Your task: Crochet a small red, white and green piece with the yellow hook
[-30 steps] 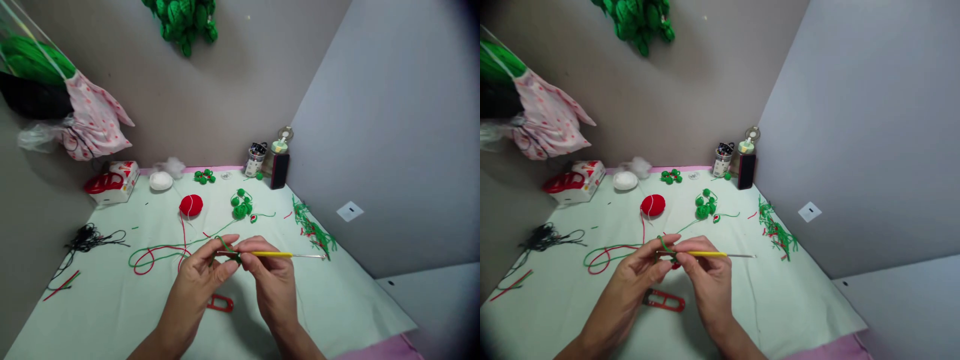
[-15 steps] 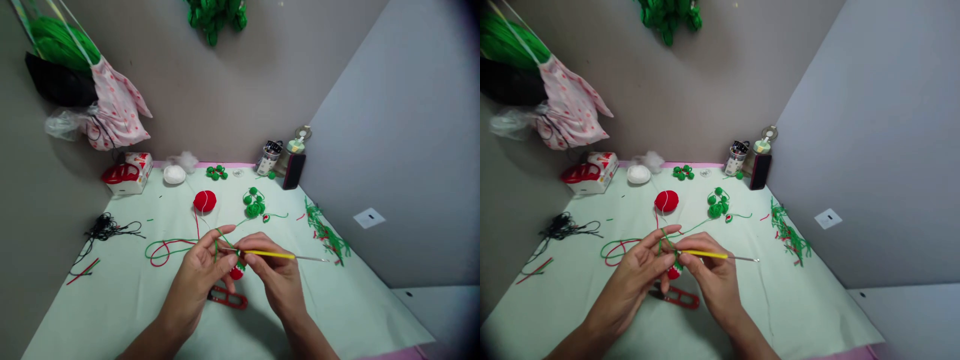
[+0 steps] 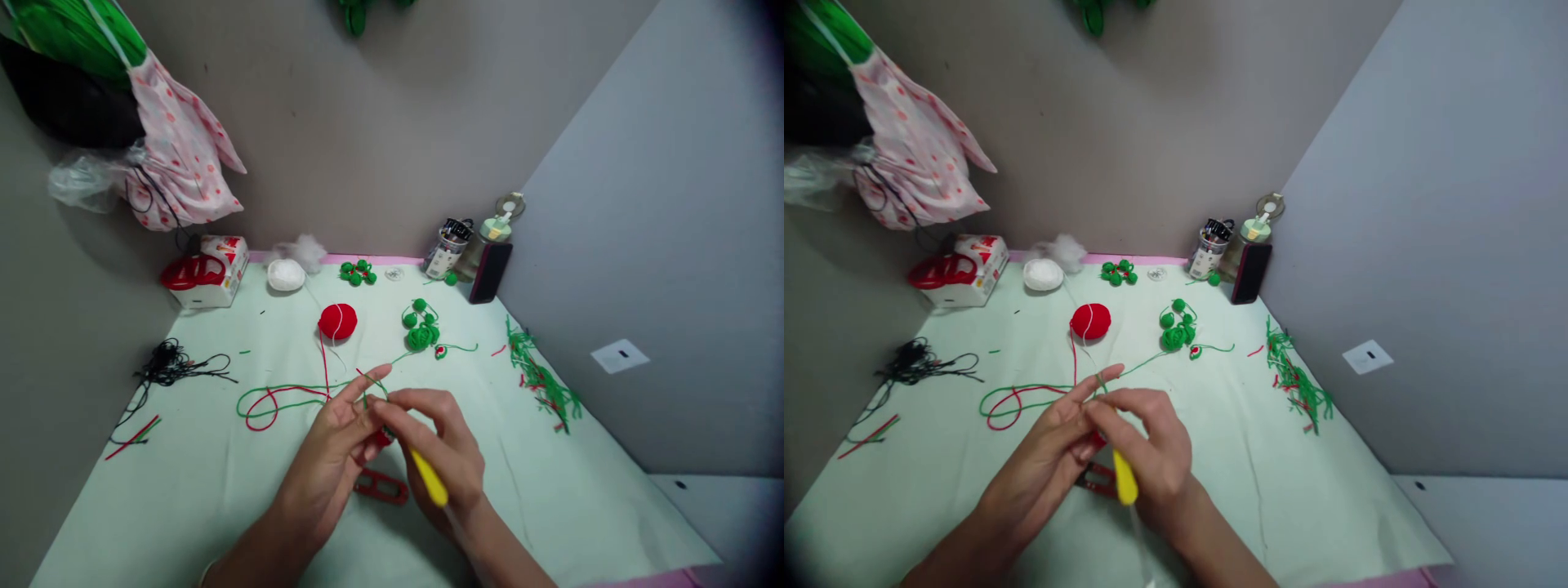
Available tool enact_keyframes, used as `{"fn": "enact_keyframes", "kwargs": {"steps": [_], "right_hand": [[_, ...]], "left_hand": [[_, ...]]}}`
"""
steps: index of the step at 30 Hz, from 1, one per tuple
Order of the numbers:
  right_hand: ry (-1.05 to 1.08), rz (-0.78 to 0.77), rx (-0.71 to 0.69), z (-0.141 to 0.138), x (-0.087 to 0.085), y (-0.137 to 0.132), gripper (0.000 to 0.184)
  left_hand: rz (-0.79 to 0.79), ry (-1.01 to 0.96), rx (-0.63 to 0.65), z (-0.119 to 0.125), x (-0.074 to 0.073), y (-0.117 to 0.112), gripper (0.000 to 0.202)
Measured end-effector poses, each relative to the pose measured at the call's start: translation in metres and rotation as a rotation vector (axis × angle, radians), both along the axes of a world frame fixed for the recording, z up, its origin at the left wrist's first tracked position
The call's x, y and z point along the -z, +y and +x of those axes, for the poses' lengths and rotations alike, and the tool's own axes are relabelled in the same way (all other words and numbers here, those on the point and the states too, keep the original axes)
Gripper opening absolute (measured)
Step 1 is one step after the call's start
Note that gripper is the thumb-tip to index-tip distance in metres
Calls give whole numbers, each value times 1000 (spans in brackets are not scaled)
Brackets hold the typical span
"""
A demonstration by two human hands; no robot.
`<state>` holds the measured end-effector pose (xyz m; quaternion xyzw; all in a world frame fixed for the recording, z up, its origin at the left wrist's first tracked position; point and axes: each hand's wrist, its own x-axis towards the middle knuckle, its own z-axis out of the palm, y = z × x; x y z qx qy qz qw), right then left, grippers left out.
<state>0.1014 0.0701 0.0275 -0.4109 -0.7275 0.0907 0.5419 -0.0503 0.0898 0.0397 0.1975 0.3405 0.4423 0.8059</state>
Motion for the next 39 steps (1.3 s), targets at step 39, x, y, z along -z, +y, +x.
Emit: {"fn": "enact_keyframes", "kwargs": {"steps": [39], "right_hand": [[590, -417, 67, 11, 2, 48, 10]], "left_hand": [[36, 55, 111, 9, 10, 9, 40]]}}
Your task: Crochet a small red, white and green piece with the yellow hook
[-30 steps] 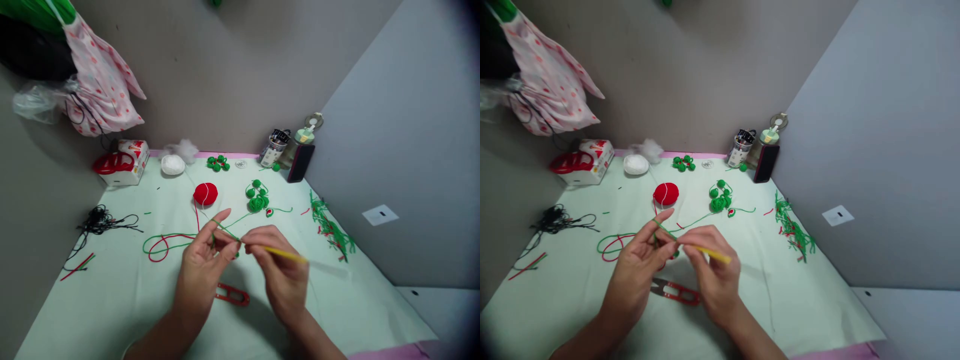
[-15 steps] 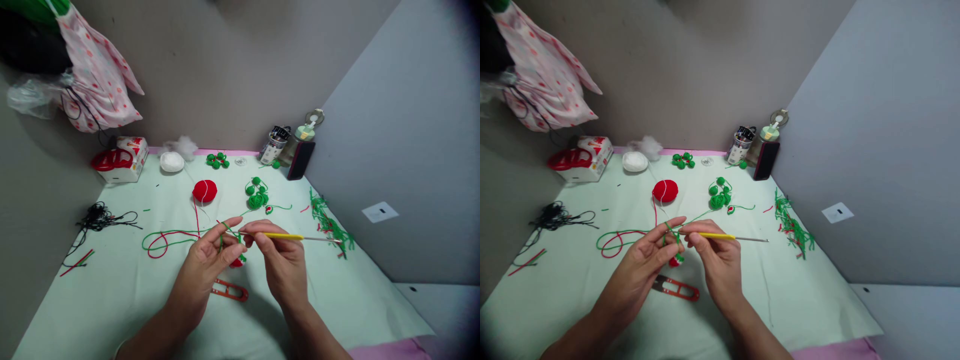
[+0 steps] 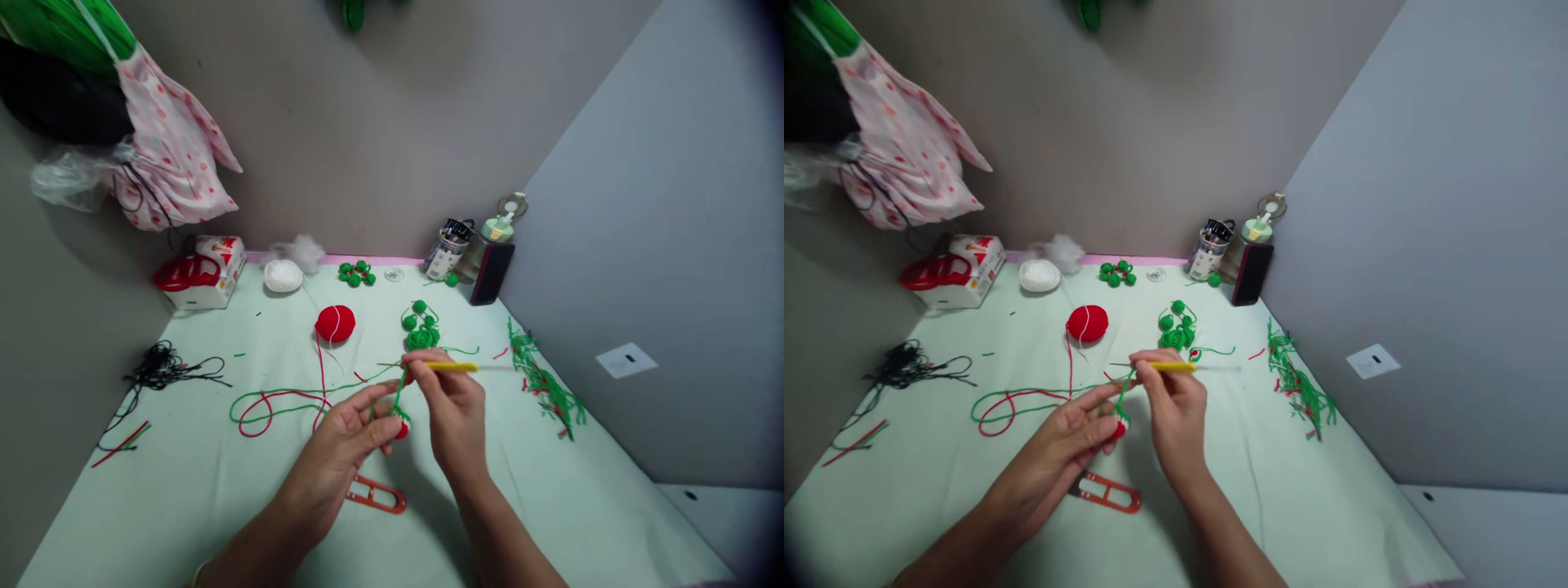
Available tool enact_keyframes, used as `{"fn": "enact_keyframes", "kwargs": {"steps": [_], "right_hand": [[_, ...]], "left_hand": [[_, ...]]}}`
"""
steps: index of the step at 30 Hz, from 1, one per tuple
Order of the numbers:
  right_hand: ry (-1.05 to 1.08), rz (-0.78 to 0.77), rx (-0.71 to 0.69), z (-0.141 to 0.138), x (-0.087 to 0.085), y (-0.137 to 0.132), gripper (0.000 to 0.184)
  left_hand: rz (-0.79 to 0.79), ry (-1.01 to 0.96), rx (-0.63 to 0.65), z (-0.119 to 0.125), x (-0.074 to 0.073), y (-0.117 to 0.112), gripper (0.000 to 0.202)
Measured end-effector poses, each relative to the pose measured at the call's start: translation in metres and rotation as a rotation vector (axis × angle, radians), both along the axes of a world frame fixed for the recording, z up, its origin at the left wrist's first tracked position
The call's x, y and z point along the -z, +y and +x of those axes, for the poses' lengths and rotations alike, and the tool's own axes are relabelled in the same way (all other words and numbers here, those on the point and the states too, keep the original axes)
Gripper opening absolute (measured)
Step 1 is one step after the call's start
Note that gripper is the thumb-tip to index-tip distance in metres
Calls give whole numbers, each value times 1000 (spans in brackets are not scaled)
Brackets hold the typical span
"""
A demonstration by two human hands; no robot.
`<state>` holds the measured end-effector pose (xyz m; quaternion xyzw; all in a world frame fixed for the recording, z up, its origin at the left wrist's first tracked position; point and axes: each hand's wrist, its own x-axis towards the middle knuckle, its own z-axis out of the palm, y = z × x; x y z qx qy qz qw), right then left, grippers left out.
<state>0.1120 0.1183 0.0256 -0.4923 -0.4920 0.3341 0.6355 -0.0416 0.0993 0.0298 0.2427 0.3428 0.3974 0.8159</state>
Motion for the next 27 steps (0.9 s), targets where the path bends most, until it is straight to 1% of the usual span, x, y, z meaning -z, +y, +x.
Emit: {"fn": "enact_keyframes", "kwargs": {"steps": [2, 3, 4, 6, 8, 11, 14, 16, 22, 27], "right_hand": [[320, -179, -68, 8, 0, 10, 18], [431, -251, -99, 12, 0, 13, 22], [456, -277, -101, 15, 1, 15, 25], [465, -280, -81, 18, 0, 12, 23], [383, -193, -69, 16, -1, 2, 18], [197, -39, -131, 9, -4, -15, 13], [33, 73, -164, 4, -5, -24, 14], [-43, 111, -145, 3, -5, -24, 17], [-181, 126, -120, 3, -6, -27, 18], [-363, 219, -127, 2, -6, -35, 23]], "left_hand": [[-17, -4, -40, -1, -1, 2, 39], [-31, -8, -66, -2, 0, 4, 38], [-46, -12, -93, -3, 0, 5, 36], [-77, -17, -145, -5, 2, 7, 34], [-91, -7, -182, -6, 5, 10, 34], [-86, 10, -200, -7, 7, 13, 37], [-77, 21, -198, -8, 7, 14, 39], [-82, 28, -193, -8, 6, 14, 39], [-67, 31, -205, -8, 4, 12, 36], [-47, 57, -224, -9, 6, 7, 34]]}}
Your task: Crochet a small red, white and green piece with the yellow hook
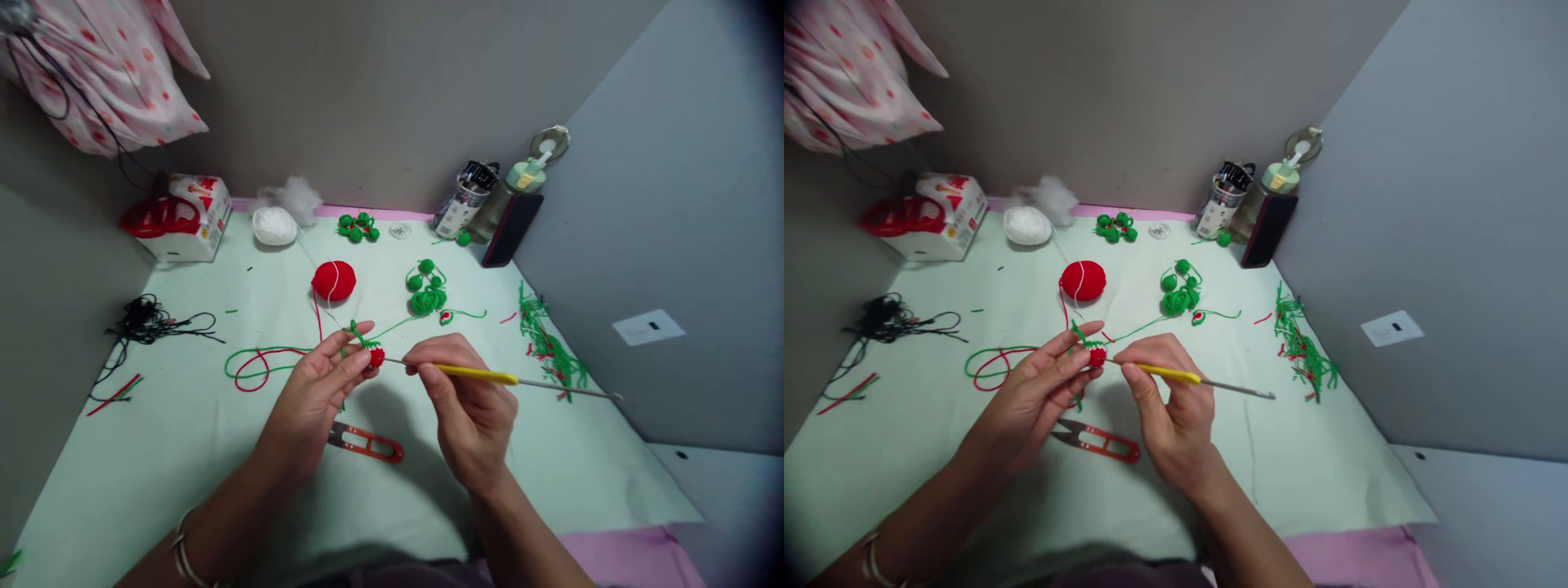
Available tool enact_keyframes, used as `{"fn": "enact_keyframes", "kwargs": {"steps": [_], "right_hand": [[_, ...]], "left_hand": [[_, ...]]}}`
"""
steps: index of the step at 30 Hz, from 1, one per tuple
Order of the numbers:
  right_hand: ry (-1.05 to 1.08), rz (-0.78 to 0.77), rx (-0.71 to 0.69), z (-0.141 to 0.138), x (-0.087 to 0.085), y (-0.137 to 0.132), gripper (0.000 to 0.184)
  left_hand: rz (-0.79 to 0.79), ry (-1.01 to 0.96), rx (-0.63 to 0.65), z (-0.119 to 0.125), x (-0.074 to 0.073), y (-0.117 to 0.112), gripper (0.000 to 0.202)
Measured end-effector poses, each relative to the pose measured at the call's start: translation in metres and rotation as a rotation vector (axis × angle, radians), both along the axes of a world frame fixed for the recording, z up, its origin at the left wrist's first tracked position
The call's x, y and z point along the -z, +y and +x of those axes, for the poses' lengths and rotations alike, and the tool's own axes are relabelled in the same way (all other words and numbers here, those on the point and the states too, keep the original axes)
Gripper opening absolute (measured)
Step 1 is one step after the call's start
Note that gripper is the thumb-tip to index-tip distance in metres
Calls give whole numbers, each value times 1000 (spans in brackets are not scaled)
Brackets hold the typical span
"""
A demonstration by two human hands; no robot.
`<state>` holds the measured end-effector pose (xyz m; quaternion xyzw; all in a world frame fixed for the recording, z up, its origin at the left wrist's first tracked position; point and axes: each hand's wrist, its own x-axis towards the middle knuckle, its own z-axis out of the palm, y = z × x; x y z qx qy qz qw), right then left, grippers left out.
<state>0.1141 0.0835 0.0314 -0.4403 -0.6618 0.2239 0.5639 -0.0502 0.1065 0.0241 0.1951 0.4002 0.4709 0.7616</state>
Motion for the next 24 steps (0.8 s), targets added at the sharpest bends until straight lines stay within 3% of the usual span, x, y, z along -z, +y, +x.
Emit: {"fn": "enact_keyframes", "kwargs": {"steps": [6, 15, 19, 24], "right_hand": [[-125, 139, -27, -2, 1, -2, 31], [-171, 204, 29, -3, 7, -2, 35], [-126, 164, 41, -7, 8, -2, 36], [-23, 85, 91, -11, 13, -4, 37]], "left_hand": [[37, -6, -10, 0, 6, -3, 36], [64, 18, -26, 8, 5, 0, 38], [60, -3, -11, 9, 7, 2, 39], [95, 45, -142, 10, 5, 5, 45]]}}
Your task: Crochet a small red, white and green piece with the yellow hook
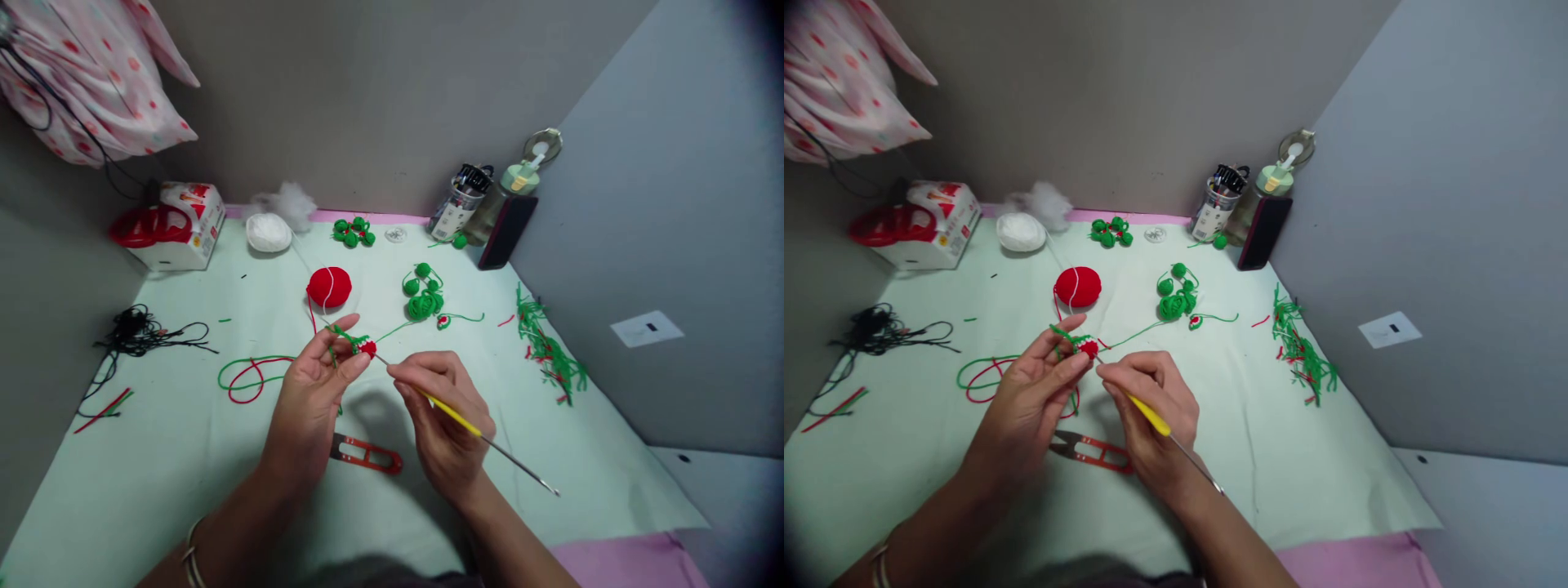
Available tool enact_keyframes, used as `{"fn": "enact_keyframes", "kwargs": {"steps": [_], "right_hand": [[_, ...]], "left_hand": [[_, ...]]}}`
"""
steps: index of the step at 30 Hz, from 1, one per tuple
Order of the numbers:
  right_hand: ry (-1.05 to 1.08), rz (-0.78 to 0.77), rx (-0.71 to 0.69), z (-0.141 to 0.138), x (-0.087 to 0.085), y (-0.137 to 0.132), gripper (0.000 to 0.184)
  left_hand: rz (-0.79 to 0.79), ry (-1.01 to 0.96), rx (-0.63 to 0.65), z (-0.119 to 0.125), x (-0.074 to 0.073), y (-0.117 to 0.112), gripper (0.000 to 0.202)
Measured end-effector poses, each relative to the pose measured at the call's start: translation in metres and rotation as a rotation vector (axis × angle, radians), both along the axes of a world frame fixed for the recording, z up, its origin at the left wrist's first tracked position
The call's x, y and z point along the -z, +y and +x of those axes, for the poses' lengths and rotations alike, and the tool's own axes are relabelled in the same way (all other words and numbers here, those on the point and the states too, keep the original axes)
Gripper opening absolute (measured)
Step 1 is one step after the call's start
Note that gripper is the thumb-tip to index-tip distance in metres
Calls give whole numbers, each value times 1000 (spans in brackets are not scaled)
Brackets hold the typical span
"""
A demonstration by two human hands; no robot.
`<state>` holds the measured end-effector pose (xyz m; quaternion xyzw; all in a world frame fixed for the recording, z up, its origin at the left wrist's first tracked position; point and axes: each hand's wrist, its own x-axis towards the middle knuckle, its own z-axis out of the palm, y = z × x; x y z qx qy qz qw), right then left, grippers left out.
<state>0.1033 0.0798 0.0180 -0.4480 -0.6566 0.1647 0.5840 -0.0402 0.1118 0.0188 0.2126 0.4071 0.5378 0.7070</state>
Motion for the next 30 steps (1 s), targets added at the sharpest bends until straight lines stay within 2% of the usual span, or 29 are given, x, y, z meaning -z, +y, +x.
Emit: {"fn": "enact_keyframes", "kwargs": {"steps": [3, 8, 13, 17, 20, 24, 30], "right_hand": [[19, -57, -44, 0, 4, -2, 37], [18, -122, -98, -1, 5, -5, 36], [48, -172, -66, -2, 6, -4, 35], [61, -193, -71, -4, 9, -3, 32], [126, -193, -67, -6, 14, -1, 29], [180, -174, -51, -8, 20, 1, 27], [-44, -26, -52, -10, 21, -1, 37]], "left_hand": [[52, 9, -67, 2, -2, -1, 45], [143, 48, -80, -1, 1, -3, 42], [239, 234, -157, -6, 5, -8, 40], [297, 331, -107, -5, 2, -14, 40], [253, 257, -49, -2, 0, -15, 40], [110, 149, -37, -1, 2, -11, 37], [51, 113, -67, -4, 2, -7, 34]]}}
